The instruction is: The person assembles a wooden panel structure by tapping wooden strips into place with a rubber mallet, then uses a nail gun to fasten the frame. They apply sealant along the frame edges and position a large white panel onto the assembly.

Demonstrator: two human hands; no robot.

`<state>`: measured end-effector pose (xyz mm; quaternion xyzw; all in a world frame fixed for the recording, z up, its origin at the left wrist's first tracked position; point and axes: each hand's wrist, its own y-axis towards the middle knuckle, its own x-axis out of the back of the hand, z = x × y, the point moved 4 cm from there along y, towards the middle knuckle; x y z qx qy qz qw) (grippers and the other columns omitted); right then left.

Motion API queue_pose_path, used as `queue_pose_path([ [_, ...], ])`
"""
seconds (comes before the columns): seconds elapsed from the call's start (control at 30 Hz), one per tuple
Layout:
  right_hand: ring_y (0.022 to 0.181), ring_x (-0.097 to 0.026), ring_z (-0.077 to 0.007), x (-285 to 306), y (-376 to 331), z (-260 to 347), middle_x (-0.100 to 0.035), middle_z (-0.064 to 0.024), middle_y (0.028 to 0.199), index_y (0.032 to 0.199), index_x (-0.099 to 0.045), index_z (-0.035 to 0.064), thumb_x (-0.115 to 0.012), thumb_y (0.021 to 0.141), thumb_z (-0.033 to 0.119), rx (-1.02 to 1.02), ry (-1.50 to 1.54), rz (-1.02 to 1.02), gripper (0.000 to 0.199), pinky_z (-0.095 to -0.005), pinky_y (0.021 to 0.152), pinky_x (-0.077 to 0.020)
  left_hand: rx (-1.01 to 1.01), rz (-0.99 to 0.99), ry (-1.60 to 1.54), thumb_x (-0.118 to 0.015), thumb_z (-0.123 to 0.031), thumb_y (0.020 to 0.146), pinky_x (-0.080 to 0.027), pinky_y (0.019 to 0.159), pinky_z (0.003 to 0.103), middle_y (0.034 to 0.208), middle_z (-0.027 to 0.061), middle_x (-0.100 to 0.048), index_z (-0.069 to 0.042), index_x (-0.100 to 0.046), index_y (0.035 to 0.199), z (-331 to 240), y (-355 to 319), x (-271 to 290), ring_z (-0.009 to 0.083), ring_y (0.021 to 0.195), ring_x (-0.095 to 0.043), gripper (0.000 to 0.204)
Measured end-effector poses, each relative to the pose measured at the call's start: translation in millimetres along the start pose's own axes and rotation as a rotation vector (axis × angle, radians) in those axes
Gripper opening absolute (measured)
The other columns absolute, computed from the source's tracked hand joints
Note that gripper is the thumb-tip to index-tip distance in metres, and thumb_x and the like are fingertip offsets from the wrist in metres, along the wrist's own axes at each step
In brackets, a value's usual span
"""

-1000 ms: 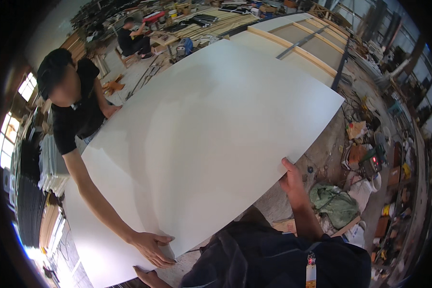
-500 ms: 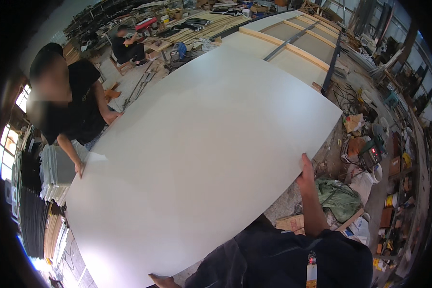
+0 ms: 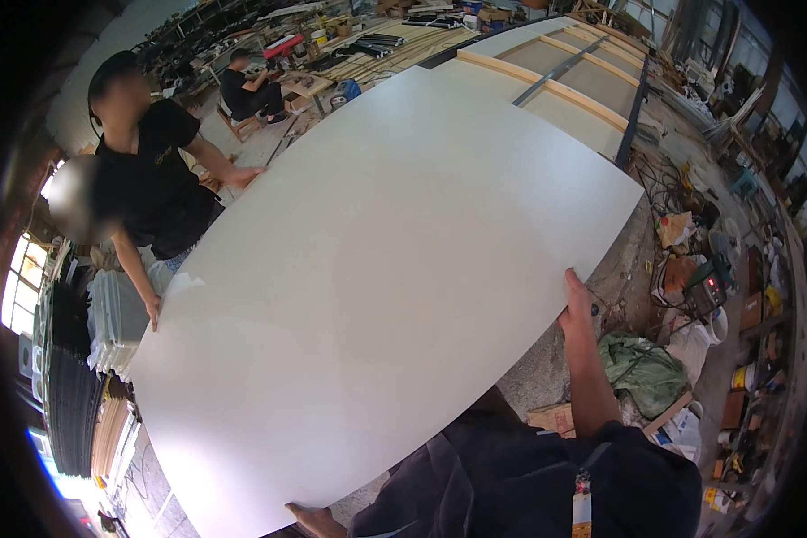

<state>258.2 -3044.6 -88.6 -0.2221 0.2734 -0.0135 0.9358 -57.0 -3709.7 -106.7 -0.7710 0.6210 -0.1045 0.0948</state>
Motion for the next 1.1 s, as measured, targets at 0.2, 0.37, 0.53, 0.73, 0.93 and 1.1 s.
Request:
queue_pose_path([
  [0.2,0.121,-0.061,-0.0300,5,46,-17,-0.062,-0.0113,0.135,0.141,-0.052,0.0024,-0.062,0.102,0.033,-0.034,-0.023,-0.052,0.051,-0.0460,0.100,-0.0524,-0.035,0.009,0.058,-0.045,-0.017,0.107,-0.042,0.113,0.045,0.152,0.0180,-0.043,0.003,-0.028,0.156,4,-5,-9,0.0309,0.134,-0.048,0.055],
  [0.37,0.123,-0.060,-0.0295,-8,68,-21,-0.059,-0.0128,0.139,0.144,-0.049,-0.0010,-0.064,0.101,0.029,-0.032,-0.033,-0.006,0.055,-0.0448,0.104,-0.0503,-0.068,0.008,0.107,-0.045,-0.014,0.107,-0.042,0.113,0.045,0.152,0.0180,-0.042,0.003,-0.027,0.156,4,-13,-14,0.0307,0.134,-0.048,0.055],
  [0.53,0.124,-0.059,-0.0292,-2,82,-22,-0.059,-0.0114,0.139,0.143,-0.051,0.0001,-0.065,0.101,0.030,-0.050,-0.010,-0.001,0.054,-0.0448,0.105,-0.0493,-0.095,0.034,0.180,-0.045,-0.012,0.107,-0.042,0.113,0.045,0.152,0.0180,-0.042,0.003,-0.026,0.157,5,-21,-29,0.0304,0.135,-0.047,0.055],
  [0.73,0.126,-0.058,-0.0291,0,93,-18,-0.059,-0.0118,0.140,0.145,-0.049,0.0011,-0.065,0.101,0.030,-0.066,0.001,0.012,0.054,-0.0445,0.107,-0.0480,-0.068,0.046,0.132,-0.047,-0.001,0.104,-0.042,0.112,0.044,0.152,0.0189,-0.041,0.002,-0.022,0.158,21,-10,-27,0.0301,0.134,-0.047,0.059],
  [0.93,0.126,-0.057,-0.0301,-1,119,-29,-0.058,-0.0120,0.140,0.145,-0.048,0.0021,-0.060,0.103,0.033,-0.043,-0.019,0.050,0.053,-0.0467,0.105,-0.0486,-0.074,0.059,0.127,-0.057,0.005,0.098,-0.042,0.113,0.046,0.153,0.0177,-0.040,-0.003,-0.019,0.161,59,18,-7,0.0313,0.134,-0.047,0.073],
  [1.1,0.126,-0.058,-0.0294,-13,99,-26,-0.058,-0.0119,0.141,0.145,-0.049,0.0021,-0.064,0.101,0.030,-0.085,0.047,0.019,0.055,-0.0460,0.106,-0.0486,0.170,0.040,-0.239,-0.062,0.005,0.095,-0.042,0.113,0.047,0.154,0.0150,-0.040,-0.007,-0.018,0.162,53,47,8,0.0310,0.136,-0.046,0.082],
])
